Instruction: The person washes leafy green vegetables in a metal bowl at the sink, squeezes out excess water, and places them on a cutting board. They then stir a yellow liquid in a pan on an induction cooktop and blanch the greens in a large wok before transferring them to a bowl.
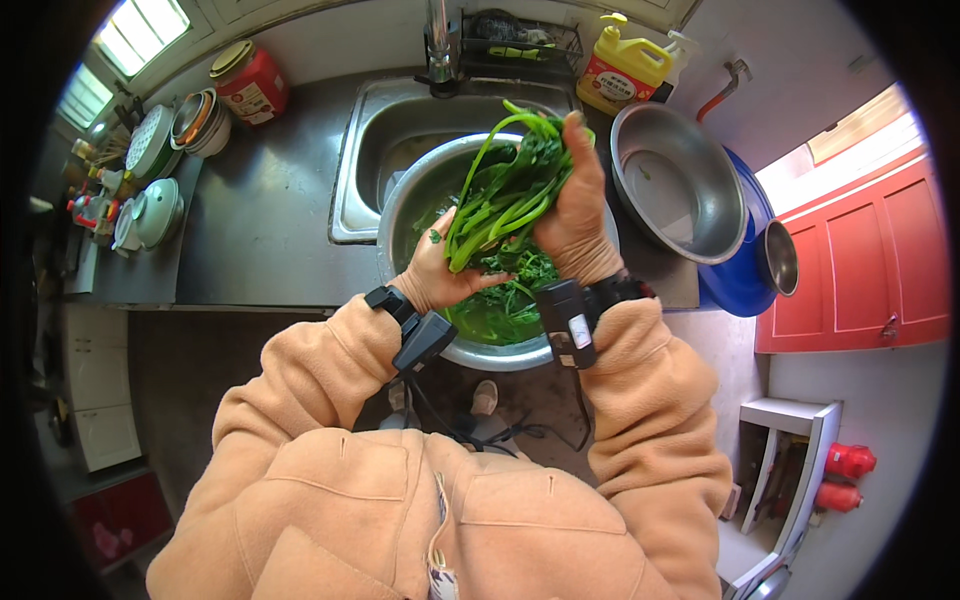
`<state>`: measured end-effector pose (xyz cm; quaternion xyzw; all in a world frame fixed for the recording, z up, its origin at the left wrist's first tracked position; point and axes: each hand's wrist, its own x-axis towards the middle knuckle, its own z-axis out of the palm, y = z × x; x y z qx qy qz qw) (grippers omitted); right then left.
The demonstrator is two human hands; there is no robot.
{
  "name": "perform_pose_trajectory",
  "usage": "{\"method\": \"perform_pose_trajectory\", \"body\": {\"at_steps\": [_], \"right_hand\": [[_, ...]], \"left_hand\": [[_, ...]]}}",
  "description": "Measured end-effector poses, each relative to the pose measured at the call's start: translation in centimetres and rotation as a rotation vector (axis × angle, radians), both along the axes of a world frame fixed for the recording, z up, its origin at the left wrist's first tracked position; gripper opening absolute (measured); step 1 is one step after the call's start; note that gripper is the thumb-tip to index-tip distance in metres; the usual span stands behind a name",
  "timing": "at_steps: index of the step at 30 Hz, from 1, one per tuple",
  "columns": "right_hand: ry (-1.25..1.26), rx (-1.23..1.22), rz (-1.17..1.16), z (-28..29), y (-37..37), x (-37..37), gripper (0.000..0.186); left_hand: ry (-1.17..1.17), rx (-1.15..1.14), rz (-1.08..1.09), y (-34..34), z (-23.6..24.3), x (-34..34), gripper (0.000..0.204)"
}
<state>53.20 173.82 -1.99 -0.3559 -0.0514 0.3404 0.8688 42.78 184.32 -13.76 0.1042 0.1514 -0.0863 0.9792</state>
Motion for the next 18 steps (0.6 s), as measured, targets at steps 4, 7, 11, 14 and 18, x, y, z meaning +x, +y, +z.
{"method": "perform_pose_trajectory", "body": {"at_steps": [4,7,11,14,18], "right_hand": [[-0.851,-0.583,-0.072,-5.3,-0.8,-0.6,0.016],[-1.585,-0.904,-0.054,-7.4,-1.8,-1.9,0.05],[-1.843,-1.141,0.051,-8.2,-1.3,-3.8,0.087],[-1.664,-1.016,0.213,-7.6,-1.1,-2.3,0.089],[-0.803,-0.402,0.173,-6.3,-3.3,2.8,0.07]], "left_hand": [[-0.165,-0.15,-0.034,0.5,-0.5,0.1,0.049],[-0.179,-0.01,0.072,1.0,-0.3,0.4,0.042],[-0.046,0.172,0.103,0.5,1.1,0.8,0.036],[0.061,0.336,0.149,0.1,2.8,1.2,0.03],[0.12,0.473,0.13,1.4,5.5,2.3,0.017]]}}
